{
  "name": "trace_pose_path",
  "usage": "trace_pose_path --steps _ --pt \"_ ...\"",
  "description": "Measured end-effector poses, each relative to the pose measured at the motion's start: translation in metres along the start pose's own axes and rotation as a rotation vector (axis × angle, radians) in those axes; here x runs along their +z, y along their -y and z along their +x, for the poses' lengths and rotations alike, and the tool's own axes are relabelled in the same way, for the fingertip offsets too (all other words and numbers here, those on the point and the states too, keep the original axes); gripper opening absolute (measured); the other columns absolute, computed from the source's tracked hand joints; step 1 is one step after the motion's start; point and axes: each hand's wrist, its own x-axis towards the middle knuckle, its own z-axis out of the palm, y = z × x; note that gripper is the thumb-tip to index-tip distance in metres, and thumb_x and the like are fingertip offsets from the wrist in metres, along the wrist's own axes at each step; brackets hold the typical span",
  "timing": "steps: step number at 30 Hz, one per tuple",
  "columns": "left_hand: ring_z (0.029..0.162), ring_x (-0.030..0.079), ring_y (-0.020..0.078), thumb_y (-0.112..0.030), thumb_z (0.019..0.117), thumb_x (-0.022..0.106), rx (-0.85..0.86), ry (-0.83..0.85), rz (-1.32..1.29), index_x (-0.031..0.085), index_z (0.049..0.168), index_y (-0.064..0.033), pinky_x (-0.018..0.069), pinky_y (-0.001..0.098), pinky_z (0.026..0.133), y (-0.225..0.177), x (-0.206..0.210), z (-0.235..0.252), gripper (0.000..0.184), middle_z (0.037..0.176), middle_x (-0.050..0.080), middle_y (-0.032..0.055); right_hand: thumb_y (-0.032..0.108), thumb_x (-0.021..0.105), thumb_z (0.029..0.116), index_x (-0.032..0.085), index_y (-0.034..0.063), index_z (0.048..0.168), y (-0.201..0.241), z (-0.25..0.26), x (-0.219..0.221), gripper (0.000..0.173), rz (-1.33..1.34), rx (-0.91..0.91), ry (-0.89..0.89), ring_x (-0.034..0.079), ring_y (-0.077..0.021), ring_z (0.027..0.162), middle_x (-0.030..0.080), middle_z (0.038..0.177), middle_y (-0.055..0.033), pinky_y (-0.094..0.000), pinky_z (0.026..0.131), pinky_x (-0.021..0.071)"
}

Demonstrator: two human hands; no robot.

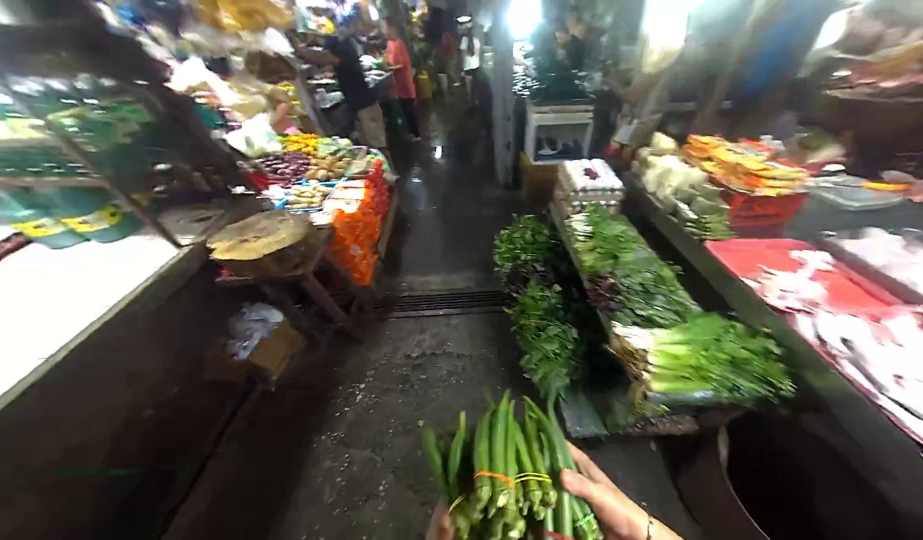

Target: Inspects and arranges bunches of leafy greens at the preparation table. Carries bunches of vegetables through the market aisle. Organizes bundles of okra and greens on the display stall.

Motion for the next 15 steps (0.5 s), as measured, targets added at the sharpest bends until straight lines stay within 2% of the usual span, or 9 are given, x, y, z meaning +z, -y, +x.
trace_pose_path --steps 2,5,9,15 --pt "0.099 0.071 0.0059 -0.072 0.0715 0.075 -0.043 0.054 0.018 0.054 0.128 -0.0188 0.0601 0.0298 0.088 -0.020 -0.002 0.051 0.081 0.106 0.074 -0.0078 0.062 0.083 0.0733 0.045 0.0073 0.140 0.014 0.039 -0.002 0.094 0.020 -0.026 -0.062 0.073 -0.0136 0.095 0.074 0.110 -0.0024 -0.0357 0.086 0.0627" --pt "0.100 0.072 0.0101 -0.071 0.0704 0.077 -0.074 0.167 0.026 0.048 0.136 -0.0141 0.0604 0.0330 0.089 -0.049 0.002 0.135 0.092 0.111 0.074 -0.0033 0.060 0.079 0.0788 0.046 0.0086 0.139 0.035 0.096 -0.014 0.086 0.035 -0.134 -0.099 0.073 -0.0103 0.096 0.074 0.110 0.0014 -0.0328 0.087 0.0621" --pt "0.099 0.070 0.0096 -0.077 0.0569 0.083 -0.223 0.167 0.098 0.036 0.144 -0.0067 0.0601 0.0311 0.086 -0.082 0.024 0.225 0.121 0.112 0.071 -0.0020 0.062 0.077 0.0810 0.044 0.0104 0.138 0.059 0.159 -0.035 0.084 0.045 -0.188 -0.193 0.072 -0.0069 0.094 0.074 0.108 0.0059 -0.0297 0.086 0.0622" --pt "0.099 0.071 0.0098 -0.075 0.0560 0.085 -0.295 0.205 0.096 0.035 0.144 -0.0068 0.0601 0.0307 0.086 -0.084 0.034 0.346 0.122 0.111 0.071 -0.0018 0.060 0.076 0.0831 0.043 0.0118 0.138 0.086 0.250 -0.084 0.081 0.110 -0.172 -0.213 0.072 -0.0096 0.097 0.073 0.110 0.0045 -0.0330 0.087 0.0621"
